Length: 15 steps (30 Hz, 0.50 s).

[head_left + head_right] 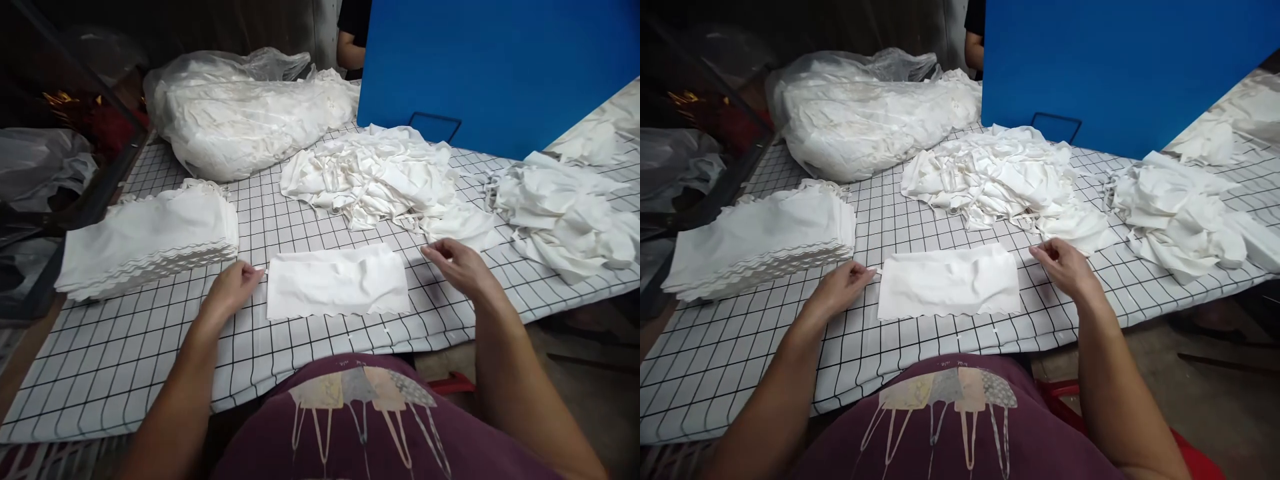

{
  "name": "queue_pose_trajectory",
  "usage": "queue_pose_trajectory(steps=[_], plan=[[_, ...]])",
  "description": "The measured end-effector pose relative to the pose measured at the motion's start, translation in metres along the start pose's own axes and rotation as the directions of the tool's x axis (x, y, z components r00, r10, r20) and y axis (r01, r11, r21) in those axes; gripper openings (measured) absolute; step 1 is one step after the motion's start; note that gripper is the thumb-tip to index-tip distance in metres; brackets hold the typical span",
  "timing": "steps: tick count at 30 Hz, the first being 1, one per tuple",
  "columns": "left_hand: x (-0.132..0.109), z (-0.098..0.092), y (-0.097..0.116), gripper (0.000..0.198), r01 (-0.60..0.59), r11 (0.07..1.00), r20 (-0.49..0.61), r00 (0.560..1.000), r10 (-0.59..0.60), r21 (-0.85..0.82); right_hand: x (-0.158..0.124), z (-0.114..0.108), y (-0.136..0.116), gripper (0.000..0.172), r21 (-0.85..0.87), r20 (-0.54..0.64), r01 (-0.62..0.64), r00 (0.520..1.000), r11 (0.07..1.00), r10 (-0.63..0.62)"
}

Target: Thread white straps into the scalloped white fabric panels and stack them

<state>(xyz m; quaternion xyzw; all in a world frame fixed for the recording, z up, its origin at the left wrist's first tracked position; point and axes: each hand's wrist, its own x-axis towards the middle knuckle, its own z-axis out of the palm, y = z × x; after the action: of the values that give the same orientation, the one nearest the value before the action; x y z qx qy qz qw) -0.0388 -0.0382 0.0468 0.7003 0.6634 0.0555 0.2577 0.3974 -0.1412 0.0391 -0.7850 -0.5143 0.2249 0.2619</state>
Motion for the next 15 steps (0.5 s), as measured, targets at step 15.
queue_pose_trajectory(steps=[15], plan=[[-0.059, 0.021, 0.015, 0.046, 0.182, 0.605, 0.148, 0.983, -0.107, -0.775, -0.064, 0.017, -0.017, 0.043, 0.376, 0.359, -0.211, 0.931, 0.902, 0.069]])
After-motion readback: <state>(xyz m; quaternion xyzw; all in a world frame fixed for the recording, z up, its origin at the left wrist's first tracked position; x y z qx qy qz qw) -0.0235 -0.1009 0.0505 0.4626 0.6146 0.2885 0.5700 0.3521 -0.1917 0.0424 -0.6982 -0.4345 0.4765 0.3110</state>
